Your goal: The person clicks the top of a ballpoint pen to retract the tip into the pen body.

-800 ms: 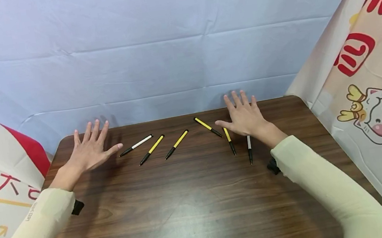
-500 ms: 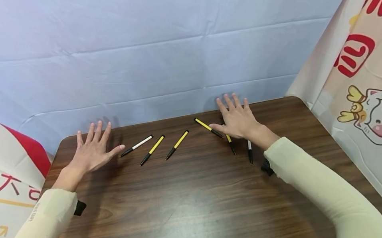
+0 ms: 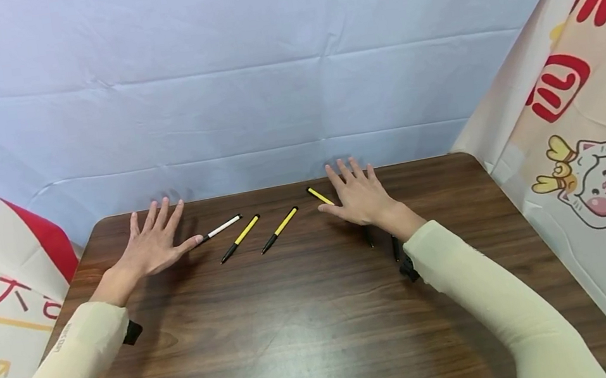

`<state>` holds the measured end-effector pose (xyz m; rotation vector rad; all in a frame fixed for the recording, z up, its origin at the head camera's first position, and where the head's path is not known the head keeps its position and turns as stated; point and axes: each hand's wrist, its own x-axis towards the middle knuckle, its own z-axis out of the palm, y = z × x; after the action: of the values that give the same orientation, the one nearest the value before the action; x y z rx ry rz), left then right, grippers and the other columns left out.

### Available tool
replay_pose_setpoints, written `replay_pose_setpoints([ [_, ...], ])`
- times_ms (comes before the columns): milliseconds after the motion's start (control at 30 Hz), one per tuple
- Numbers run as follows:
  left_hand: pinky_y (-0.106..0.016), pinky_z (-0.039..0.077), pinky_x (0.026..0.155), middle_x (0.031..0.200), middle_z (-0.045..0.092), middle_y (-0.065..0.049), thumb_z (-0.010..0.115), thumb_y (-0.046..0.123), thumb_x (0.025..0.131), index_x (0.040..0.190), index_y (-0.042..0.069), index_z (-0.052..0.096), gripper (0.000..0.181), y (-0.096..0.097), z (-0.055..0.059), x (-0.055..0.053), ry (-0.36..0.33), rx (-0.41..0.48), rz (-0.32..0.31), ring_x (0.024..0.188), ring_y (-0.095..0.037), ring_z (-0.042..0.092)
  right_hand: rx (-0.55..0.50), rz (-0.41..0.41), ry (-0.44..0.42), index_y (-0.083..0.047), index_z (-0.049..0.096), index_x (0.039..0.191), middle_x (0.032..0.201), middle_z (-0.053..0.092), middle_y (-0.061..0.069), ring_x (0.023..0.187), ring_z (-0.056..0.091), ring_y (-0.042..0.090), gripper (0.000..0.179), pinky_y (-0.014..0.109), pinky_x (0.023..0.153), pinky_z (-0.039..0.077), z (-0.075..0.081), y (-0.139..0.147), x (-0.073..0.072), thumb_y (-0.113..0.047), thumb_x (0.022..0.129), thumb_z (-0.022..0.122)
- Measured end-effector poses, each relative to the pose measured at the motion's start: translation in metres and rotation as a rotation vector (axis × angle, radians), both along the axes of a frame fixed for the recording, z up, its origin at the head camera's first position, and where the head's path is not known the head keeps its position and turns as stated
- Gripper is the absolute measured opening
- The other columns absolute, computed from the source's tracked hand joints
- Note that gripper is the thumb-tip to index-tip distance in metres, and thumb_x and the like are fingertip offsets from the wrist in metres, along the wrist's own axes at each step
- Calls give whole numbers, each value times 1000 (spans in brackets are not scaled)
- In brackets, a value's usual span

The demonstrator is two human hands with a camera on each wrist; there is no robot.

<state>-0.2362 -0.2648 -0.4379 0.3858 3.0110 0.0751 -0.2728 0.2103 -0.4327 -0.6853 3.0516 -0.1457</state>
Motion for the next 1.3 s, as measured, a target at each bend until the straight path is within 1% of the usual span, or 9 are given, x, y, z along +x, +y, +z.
replay_pose_setpoints([
  [133, -73, -6, 125, 177, -1, -23, 34, 82, 101, 172, 16, 4, 101, 2, -3, 0, -7, 13, -8, 162, -45, -1, -10, 24, -6, -10, 16, 171, 174, 17, 25, 161, 10, 49, 98, 72, 126, 13, -2, -7, -1, -73, 103, 47],
  [233, -72, -5, 126, 177, 0, -23, 36, 79, 102, 172, 15, 6, 100, 3, -6, -1, -17, 37, -19, 163, -45, 0, -16, 47, -1, -9, 18, 170, 173, 20, 25, 161, 13, 48, 96, 71, 126, 16, -3, -13, -2, -71, 104, 48],
  [400, -69, -4, 127, 177, 1, -22, 38, 76, 104, 172, 14, 6, 97, 4, -10, -2, -23, 60, -42, 163, -43, 1, -32, 122, 44, -6, 23, 169, 171, 27, 25, 159, 20, 47, 91, 65, 126, 25, -8, -23, -4, -64, 106, 52],
  [533, -68, 0, 128, 177, 2, -23, 38, 75, 104, 172, 13, 5, 97, 6, -12, -2, -30, 74, -53, 163, -43, 2, -57, 171, 73, -4, 27, 167, 168, 32, 26, 158, 25, 47, 88, 63, 126, 28, -15, -32, -4, -60, 106, 55],
  [700, -66, 8, 129, 175, 9, -25, 43, 72, 105, 171, 10, 10, 97, 7, -16, 0, -68, 105, -60, 162, -44, 11, -97, 192, 86, -2, 31, 166, 166, 37, 26, 156, 30, 45, 85, 61, 125, 31, -19, -45, -4, -56, 106, 58],
  [867, -63, 14, 129, 174, 14, -28, 49, 65, 106, 170, 5, 12, 95, 8, -17, 1, -100, 126, -65, 160, -46, 16, -140, 209, 76, -2, 32, 165, 165, 40, 25, 154, 35, 44, 82, 59, 125, 33, -20, -59, -4, -53, 107, 58],
  [1067, -62, 19, 129, 173, 17, -28, 52, 64, 105, 169, 3, 15, 96, 9, -20, -1, -90, 134, -85, 159, -46, 19, -200, 211, 19, -5, 31, 166, 166, 39, 21, 153, 37, 41, 81, 58, 123, 36, -19, -74, -2, -53, 107, 58],
  [1167, -64, 25, 126, 173, 20, -27, 57, 63, 104, 169, 3, 19, 96, 11, -21, -1, -76, 159, -94, 158, -46, 23, -243, 206, -20, -7, 30, 167, 167, 38, 18, 154, 38, 38, 80, 57, 123, 37, -19, -81, -1, -53, 107, 59],
  [1300, -71, 36, 116, 173, 22, -25, 64, 58, 102, 169, 4, 22, 95, 15, -22, -2, -89, 213, -85, 155, -48, 30, -302, 210, -57, -8, 30, 167, 168, 39, 16, 153, 39, 36, 79, 55, 123, 38, -21, -86, -2, -52, 108, 59],
])
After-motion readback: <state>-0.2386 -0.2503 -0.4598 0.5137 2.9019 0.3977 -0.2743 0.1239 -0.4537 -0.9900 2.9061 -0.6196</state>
